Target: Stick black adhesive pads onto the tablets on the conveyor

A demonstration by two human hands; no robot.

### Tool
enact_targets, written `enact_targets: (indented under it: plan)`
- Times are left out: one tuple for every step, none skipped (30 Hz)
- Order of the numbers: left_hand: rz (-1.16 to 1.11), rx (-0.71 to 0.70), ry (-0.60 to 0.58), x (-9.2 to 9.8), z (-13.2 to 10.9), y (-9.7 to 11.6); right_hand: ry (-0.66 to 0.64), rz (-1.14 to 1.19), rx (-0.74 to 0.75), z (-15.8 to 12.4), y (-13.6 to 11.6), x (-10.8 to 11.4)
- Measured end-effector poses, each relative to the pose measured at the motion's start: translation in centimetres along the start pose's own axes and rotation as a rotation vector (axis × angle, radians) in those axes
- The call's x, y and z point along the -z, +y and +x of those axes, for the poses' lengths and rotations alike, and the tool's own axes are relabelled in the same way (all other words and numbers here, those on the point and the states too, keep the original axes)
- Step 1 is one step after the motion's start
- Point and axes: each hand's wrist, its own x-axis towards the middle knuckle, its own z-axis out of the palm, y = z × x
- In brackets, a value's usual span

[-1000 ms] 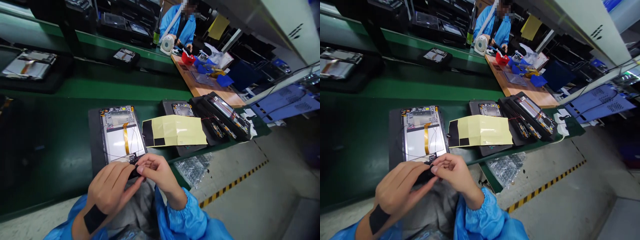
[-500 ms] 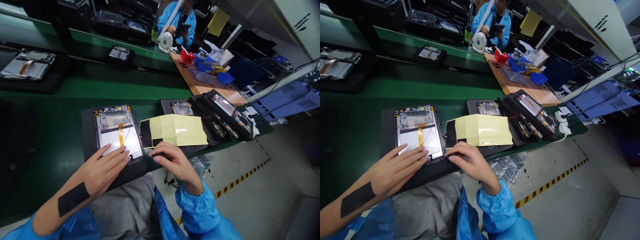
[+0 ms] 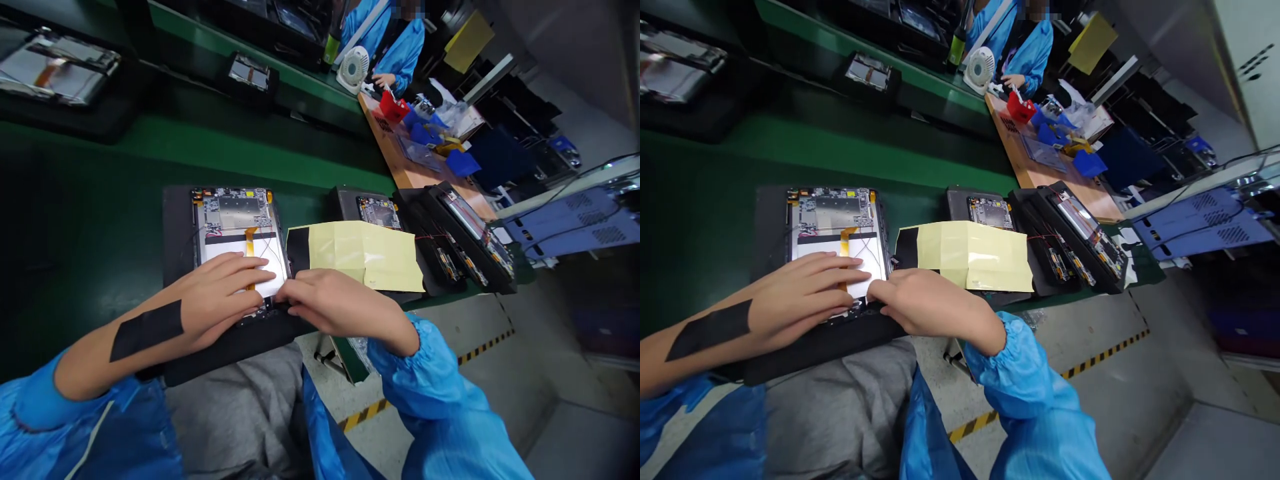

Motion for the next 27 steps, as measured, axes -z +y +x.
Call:
enact_targets:
  plan:
    - [-0.013, 0.007, 0.008, 0.0, -0.1, 0.0, 0.005, 0.040, 0.042, 0.2, 0.2, 0.0]
    - [-0.020, 0.014, 0.016, -0.1, -0.2, 0.1, 0.023, 0.078, 0.083, 0.4, 0.5, -0.2]
    - [-0.025, 0.019, 0.023, -0.1, -0.2, 0.2, 0.051, 0.108, 0.119, 0.5, 0.8, -0.5]
    - [-0.029, 0.023, 0.026, -0.1, -0.3, 0.3, 0.082, 0.127, 0.145, 0.7, 1.2, -0.8]
    - [-0.032, 0.027, 0.027, -0.1, -0.3, 0.3, 0.111, 0.135, 0.161, 0.7, 1.4, -1.1]
    - [-0.036, 0.033, 0.027, -0.1, -0.3, 0.4, 0.137, 0.135, 0.169, 0.8, 1.7, -1.4]
    - [-0.040, 0.039, 0.028, -0.1, -0.3, 0.5, 0.159, 0.133, 0.175, 0.8, 1.8, -1.7]
    - [-0.045, 0.043, 0.030, -0.1, -0.3, 0.5, 0.183, 0.130, 0.175, 0.7, 1.9, -1.9]
    - [-0.047, 0.045, 0.035, -0.1, -0.3, 0.5, 0.202, 0.126, 0.168, 0.6, 1.9, -2.1]
    - [-0.049, 0.046, 0.037, -0.1, -0.3, 0.4, 0.222, 0.118, 0.153, 0.5, 1.8, -2.3]
    - [-0.049, 0.047, 0.038, -0.2, -0.3, 0.4, 0.242, 0.104, 0.130, 0.4, 1.7, -2.4]
    - [-0.047, 0.047, 0.040, -0.3, -0.4, 0.4, 0.260, 0.085, 0.101, 0.2, 1.6, -2.5]
    - [-0.045, 0.048, 0.042, -0.4, -0.4, 0.3, 0.278, 0.066, 0.071, 0.1, 1.4, -2.7]
    - [-0.041, 0.049, 0.046, -0.5, -0.4, 0.3, 0.299, 0.050, 0.048, 0.0, 1.3, -2.8]
    - [-0.036, 0.049, 0.050, -0.6, -0.5, 0.3, 0.323, 0.037, 0.034, -0.1, 1.2, -3.0]
    - [-0.033, 0.050, 0.056, -0.6, -0.5, 0.3, 0.351, 0.026, 0.028, -0.2, 1.1, -3.2]
    - [-0.033, 0.052, 0.059, -0.7, -0.5, 0.3, 0.376, 0.015, 0.027, -0.3, 1.0, -3.4]
    - [-0.037, 0.057, 0.059, -0.7, -0.5, 0.3, 0.400, 0.000, 0.027, -0.3, 1.0, -3.6]
    - [-0.040, 0.063, 0.056, -0.6, -0.5, 0.3, 0.420, -0.018, 0.025, -0.4, 0.9, -3.8]
    - [-0.043, 0.069, 0.051, -0.6, -0.4, 0.4, 0.435, -0.036, 0.020, -0.5, 0.9, -4.1]
    - [-0.045, 0.073, 0.045, -0.5, -0.3, 0.4, 0.445, -0.050, 0.016, -0.5, 0.8, -4.3]
    - [-0.047, 0.074, 0.040, -0.4, -0.2, 0.4, 0.451, -0.061, 0.013, -0.5, 0.8, -4.5]
    - [-0.046, 0.072, 0.034, -0.4, -0.1, 0.4, 0.456, -0.068, 0.013, -0.6, 0.7, -4.7]
    - [-0.047, 0.070, 0.029, -0.3, 0.0, 0.5, 0.464, -0.073, 0.010, -0.6, 0.6, -4.9]
    - [-0.052, 0.069, 0.024, -0.3, 0.1, 0.5, 0.474, -0.077, 0.004, -0.6, 0.6, -5.1]
    - [-0.057, 0.070, 0.022, -0.3, 0.2, 0.5, 0.486, -0.081, -0.006, -0.6, 0.4, -5.3]
    - [-0.058, 0.075, 0.021, -0.4, 0.3, 0.5, 0.501, -0.086, -0.018, -0.7, 0.3, -5.6]
